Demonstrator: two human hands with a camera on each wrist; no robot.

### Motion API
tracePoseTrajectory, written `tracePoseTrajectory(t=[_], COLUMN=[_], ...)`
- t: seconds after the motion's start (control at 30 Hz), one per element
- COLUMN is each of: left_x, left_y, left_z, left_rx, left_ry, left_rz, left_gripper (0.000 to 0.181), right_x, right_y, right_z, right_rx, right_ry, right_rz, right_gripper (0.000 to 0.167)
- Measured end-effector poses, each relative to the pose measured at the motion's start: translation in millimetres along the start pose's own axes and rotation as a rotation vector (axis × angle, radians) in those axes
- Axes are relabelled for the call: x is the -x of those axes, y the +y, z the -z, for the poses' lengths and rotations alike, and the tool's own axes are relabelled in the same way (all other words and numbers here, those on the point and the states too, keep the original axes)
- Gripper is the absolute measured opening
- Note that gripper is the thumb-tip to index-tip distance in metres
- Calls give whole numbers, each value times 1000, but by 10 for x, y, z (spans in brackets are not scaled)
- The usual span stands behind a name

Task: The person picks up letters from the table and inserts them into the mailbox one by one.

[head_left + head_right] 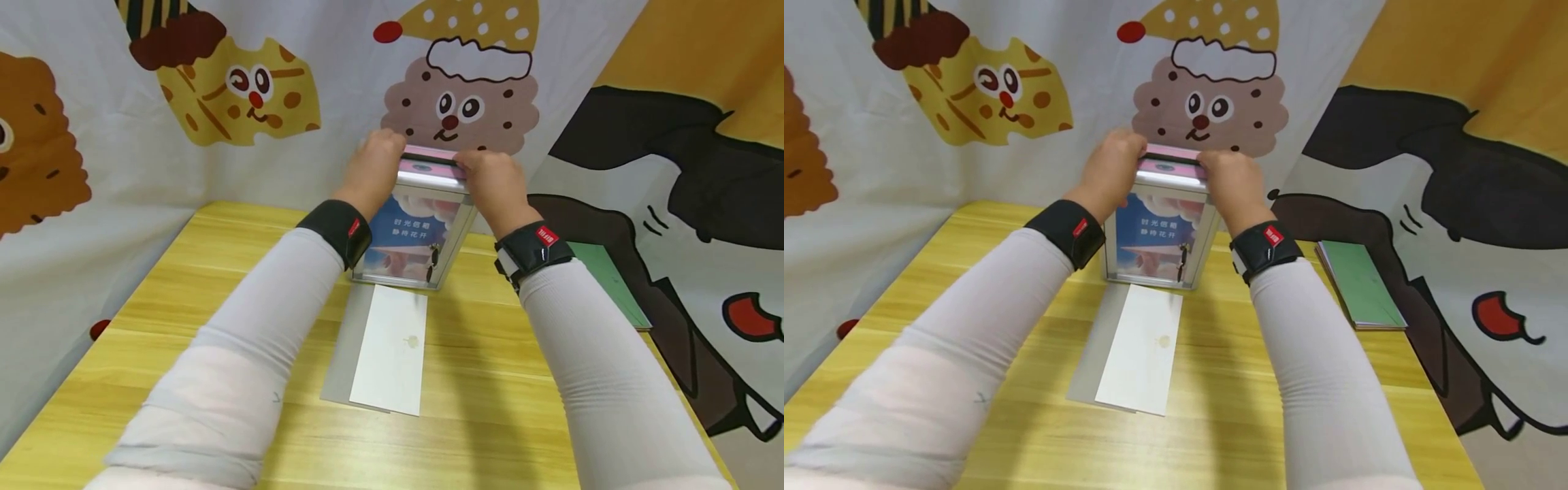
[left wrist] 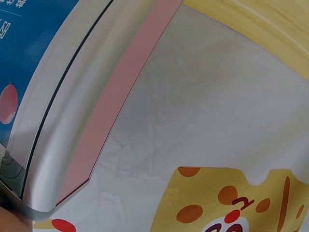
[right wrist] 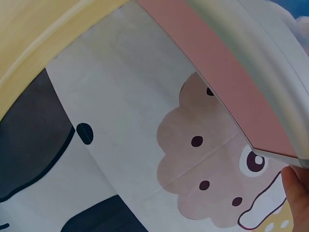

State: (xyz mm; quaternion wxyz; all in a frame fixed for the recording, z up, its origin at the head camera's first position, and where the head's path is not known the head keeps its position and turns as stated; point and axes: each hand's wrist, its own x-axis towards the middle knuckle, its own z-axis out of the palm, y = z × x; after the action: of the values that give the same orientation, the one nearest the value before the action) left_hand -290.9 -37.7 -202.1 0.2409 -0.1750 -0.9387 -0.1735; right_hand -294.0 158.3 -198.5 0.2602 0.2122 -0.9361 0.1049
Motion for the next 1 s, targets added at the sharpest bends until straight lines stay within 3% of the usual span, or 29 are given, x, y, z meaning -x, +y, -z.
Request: tracePoseTrajectory(t=[0.43,0.7,0.83,1.0], left_x=[39,100,228,561], left_y=[7,-26,-26,10], left_z=[41,46,101,134], left_rx=[9,125,214,279], left_ry=[5,49,106,213], left_rz=[0,32,45,25], left_gripper=[19,16,21,21], right_x=[18,88,232,574], right_y=[2,-9,2,24], right_z=[-1,19,102,223], right_rx=[3,-55,-115,-87], right_ry=[-2,29,73,188], right_rz=[-1,0,17,84], right_gripper=[23,23,27,30])
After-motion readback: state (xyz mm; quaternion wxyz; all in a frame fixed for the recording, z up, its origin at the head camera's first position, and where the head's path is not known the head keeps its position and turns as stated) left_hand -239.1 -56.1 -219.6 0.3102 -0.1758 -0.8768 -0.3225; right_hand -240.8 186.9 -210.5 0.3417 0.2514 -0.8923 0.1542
